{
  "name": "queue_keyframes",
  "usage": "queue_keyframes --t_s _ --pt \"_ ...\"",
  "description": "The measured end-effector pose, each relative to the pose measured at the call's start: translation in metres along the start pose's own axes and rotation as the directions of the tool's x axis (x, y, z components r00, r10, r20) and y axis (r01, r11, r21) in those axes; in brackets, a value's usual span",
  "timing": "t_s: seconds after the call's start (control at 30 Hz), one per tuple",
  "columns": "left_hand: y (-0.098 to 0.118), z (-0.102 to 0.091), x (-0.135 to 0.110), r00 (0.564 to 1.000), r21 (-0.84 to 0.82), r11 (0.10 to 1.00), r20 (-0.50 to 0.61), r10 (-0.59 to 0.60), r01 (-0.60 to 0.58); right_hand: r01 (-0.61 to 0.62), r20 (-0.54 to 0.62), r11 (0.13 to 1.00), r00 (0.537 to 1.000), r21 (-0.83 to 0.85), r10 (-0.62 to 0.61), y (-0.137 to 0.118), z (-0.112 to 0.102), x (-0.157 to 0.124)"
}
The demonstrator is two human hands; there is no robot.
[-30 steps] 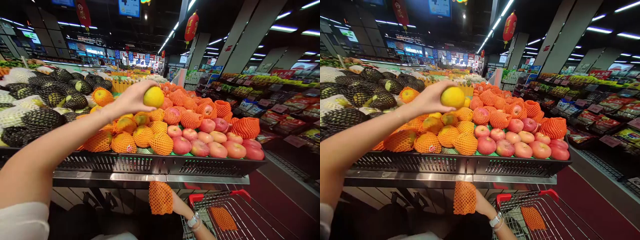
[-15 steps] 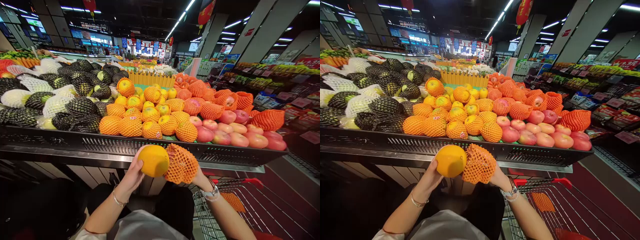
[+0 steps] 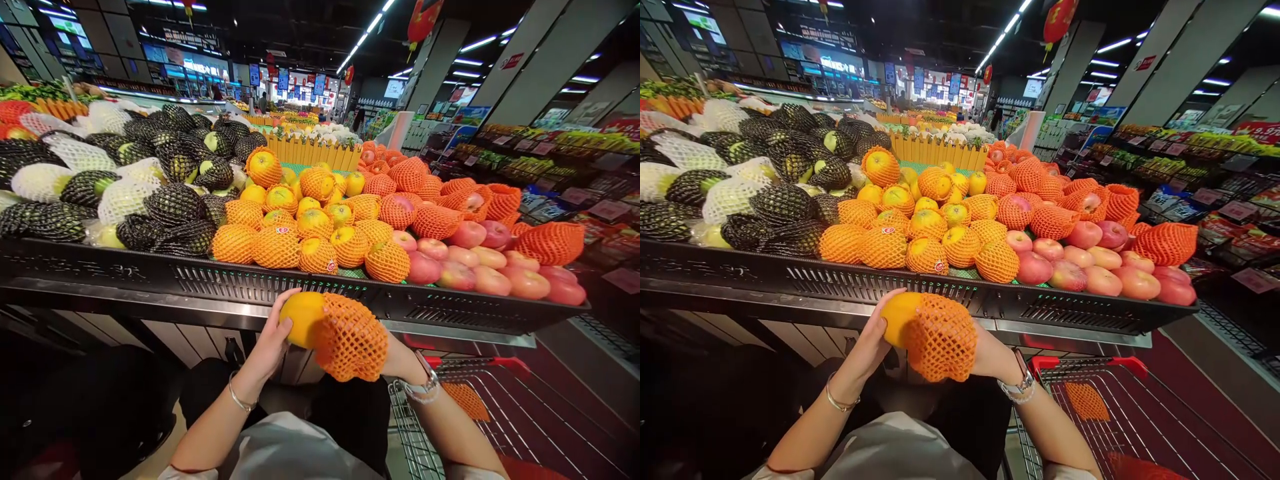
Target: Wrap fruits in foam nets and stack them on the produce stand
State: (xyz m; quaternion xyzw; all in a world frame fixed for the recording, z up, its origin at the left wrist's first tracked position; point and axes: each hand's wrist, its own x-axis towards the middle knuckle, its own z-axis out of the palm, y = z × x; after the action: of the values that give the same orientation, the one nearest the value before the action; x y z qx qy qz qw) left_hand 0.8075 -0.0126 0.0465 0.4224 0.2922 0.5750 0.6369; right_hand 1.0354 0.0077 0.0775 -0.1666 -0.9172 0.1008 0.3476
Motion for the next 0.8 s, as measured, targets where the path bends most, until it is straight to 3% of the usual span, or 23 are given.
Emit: queue_keyframes --t_s 0.13,0.23,0.3,0.43,0.57,0.67,0.8 --pt "-0.003 -0.002 0.005 0.999 0.052 0.998 -0.033 0.038 -0.036 0.049 0.039 0.993 0.998 -0.108 -0.045 0.001 -0.003 0.000" --pt "-0.009 -0.006 0.008 0.998 0.139 0.988 -0.009 0.067 -0.065 0.035 0.113 0.982 0.994 -0.187 -0.014 0.001 -0.002 0.006" --pt "-0.015 -0.008 0.007 0.998 0.175 0.983 0.029 0.055 -0.059 -0.002 0.159 0.989 0.987 -0.149 0.026 -0.001 -0.001 0.015" --pt "-0.024 -0.008 0.004 0.999 0.079 0.997 0.033 0.016 -0.019 -0.079 0.244 0.997 0.966 -0.017 0.081 -0.005 0.001 0.036" --pt "-0.026 -0.005 0.001 0.998 -0.014 1.000 -0.064 -0.007 0.006 -0.093 0.250 0.996 0.964 -0.012 0.093 -0.008 0.004 0.045" --pt "-0.026 -0.008 -0.001 0.989 -0.073 0.997 -0.146 -0.017 0.006 -0.182 0.155 0.982 0.970 -0.059 0.189 -0.006 0.005 0.037" --pt "-0.024 -0.014 -0.004 0.984 -0.137 0.991 -0.176 -0.016 -0.008 -0.301 -0.237 0.951 0.931 -0.072 0.277 -0.002 0.012 0.020"
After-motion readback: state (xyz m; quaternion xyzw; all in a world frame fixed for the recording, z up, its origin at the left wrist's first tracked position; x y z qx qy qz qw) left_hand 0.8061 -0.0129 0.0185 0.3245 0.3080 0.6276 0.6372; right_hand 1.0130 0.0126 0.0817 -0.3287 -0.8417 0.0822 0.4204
